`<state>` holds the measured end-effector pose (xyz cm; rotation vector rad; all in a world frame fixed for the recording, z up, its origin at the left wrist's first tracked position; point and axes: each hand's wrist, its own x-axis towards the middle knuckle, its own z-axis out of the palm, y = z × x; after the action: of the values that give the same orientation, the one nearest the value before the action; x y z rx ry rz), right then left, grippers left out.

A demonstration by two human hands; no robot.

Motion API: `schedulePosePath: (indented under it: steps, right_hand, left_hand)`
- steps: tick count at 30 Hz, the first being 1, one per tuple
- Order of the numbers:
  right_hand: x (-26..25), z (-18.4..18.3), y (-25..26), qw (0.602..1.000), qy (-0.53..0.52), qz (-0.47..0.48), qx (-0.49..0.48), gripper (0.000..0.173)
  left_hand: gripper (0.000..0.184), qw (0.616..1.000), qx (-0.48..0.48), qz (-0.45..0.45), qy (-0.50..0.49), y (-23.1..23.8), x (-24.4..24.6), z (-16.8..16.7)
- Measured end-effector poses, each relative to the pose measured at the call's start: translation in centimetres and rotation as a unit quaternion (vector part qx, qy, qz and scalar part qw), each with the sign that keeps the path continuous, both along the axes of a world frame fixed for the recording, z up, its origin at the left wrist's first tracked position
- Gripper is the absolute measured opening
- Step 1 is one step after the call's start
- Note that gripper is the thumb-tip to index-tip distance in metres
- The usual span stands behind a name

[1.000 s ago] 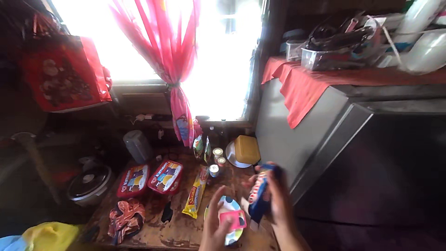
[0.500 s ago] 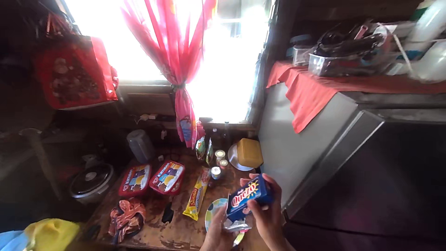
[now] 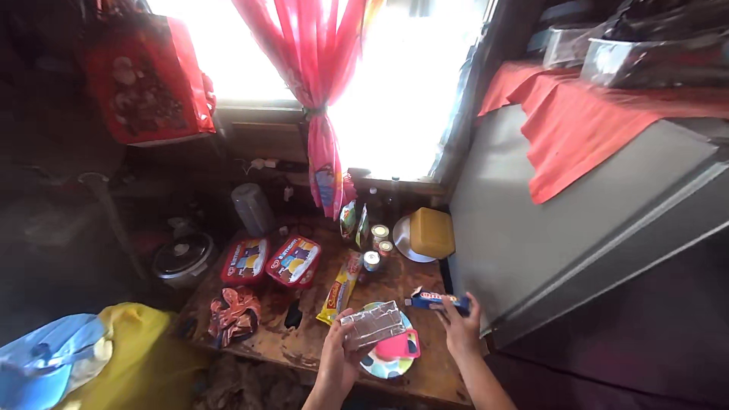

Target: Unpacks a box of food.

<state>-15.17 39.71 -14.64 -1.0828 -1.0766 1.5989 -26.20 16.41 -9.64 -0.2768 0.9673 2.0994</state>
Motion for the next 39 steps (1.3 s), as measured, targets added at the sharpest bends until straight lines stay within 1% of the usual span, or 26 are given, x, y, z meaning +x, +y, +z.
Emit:
schedulePosePath:
  steps: [1,3,5,7,9,11,12,13,14,15,16,17,18,19,20,21,22,24,25,26,27,30,32,33,36,39]
  right_hand:
    - [0.0,-1.7,0.1,0.998,0.021,-0.036,-0.048,0.074]
    - [-0.2,-4.5,0.3,0.986,0.064,-0.103,-0.111,0.076]
    - [-0.1,-6.8,0.5,0.98,0.059,-0.122,-0.144,0.079]
    - [0.6,-8.6,0.5,0.981,-0.026,-0.088,-0.173,0.084]
    - [1.4,-9.6,0.5,0.971,-0.148,-0.04,-0.183,0.088]
    - [2.0,-9.3,0.1,0.959,-0.246,-0.005,-0.142,0.091]
    - [2.4,-8.9,-0.2,0.962,-0.259,0.01,-0.089,0.088]
    - [2.6,-8.2,-0.6,0.969,-0.244,0.033,-0.035,0.08]
    - [2.7,-6.8,-1.0,0.975,-0.211,0.07,-0.005,0.069]
    - [2.6,-4.9,-1.5,0.978,-0.169,0.126,-0.007,0.059]
    - [2.4,-2.7,-2.0,0.972,-0.129,0.194,-0.031,0.056]
    - [2.1,-0.7,-2.5,0.957,-0.081,0.272,-0.06,0.062]
    - [1.9,1.0,-2.8,0.93,-0.023,0.353,-0.097,0.076]
    - [1.9,2.3,-3.1,0.896,0.03,0.423,-0.135,0.09]
    - [1.8,3.4,-3.4,0.855,0.076,0.486,-0.167,0.101]
    - [1.7,4.2,-3.8,0.816,0.108,0.536,-0.188,0.104]
    - [1.8,4.6,-4.2,0.777,0.136,0.583,-0.196,0.1]
    - [1.7,4.8,-4.8,0.695,0.207,0.656,-0.207,0.08]
    - [1.8,5.0,-5.2,0.673,0.23,0.673,-0.205,0.069]
    - [2.0,5.2,-5.6,0.665,0.242,0.677,-0.203,0.062]
    - [2.2,5.4,-5.8,0.664,0.248,0.674,-0.207,0.06]
    - [3.1,6.0,-5.9,0.691,0.248,0.644,-0.215,0.053]
    - [3.9,5.9,-5.8,0.707,0.25,0.627,-0.208,0.056]
    - [4.2,5.8,-5.7,0.708,0.255,0.625,-0.207,0.058]
    - [4.7,6.0,-5.6,0.707,0.256,0.629,-0.199,0.058]
    - [5.0,6.6,-5.9,0.718,0.227,0.635,-0.174,0.056]
  left_hand:
    - [0.035,1.0,-0.004,0.0,-0.002,-0.2,-0.1,-0.2]
    - [0.033,1.0,-0.006,0.004,0.0,-0.3,-0.3,-0.6]
    - [0.033,1.0,-0.003,0.005,0.0,-0.3,-0.4,-0.9]
    - [0.033,1.0,0.0,0.005,0.004,-0.1,-0.4,-0.8]
    - [0.033,1.0,0.005,0.001,0.019,-0.1,-0.4,-0.7]
    - [0.035,0.998,0.019,-0.007,0.051,-0.2,-0.5,-0.8]
    - [0.038,0.997,0.028,-0.013,0.071,-0.4,-0.5,-1.0]
    - [0.042,0.995,0.036,-0.022,0.092,-0.5,-0.6,-1.1]
    - [0.047,0.992,0.043,-0.035,0.115,-0.6,-0.7,-1.2]
    - [0.052,0.988,0.047,-0.05,0.136,-0.6,-0.8,-1.2]
    - [0.057,0.984,0.044,-0.07,0.159,-0.6,-0.8,-1.0]
    - [0.059,0.978,0.038,-0.093,0.185,-0.5,-0.8,-0.6]
    - [0.06,0.971,0.03,-0.114,0.206,-0.4,-0.7,-0.1]
    - [0.057,0.964,0.021,-0.134,0.227,-0.2,-0.6,0.4]
    - [0.052,0.955,0.012,-0.153,0.253,0.0,-0.5,1.0]
    - [0.045,0.945,0.008,-0.169,0.281,0.2,-0.3,1.4]
    - [0.04,0.934,0.003,-0.182,0.309,0.4,0.0,1.6]
    - [0.033,0.904,-0.014,-0.182,0.386,0.9,0.4,2.0]
    - [0.031,0.885,-0.03,-0.168,0.433,1.1,0.6,2.1]
    - [0.03,0.864,-0.052,-0.146,0.479,1.1,0.8,2.0]
    - [0.03,0.841,-0.08,-0.118,0.522,1.1,0.8,2.1]
    - [0.028,0.772,-0.17,-0.041,0.612,0.7,0.9,2.9]
    - [0.02,0.711,-0.203,0.008,0.673,0.3,0.6,3.0]
    - [0.016,0.678,-0.211,0.026,0.704,0.2,0.4,3.1]
    - [0.012,0.592,-0.233,0.048,0.77,0.2,0.6,3.3]
    - [0.017,0.525,-0.27,0.055,0.805,0.6,1.3,4.0]
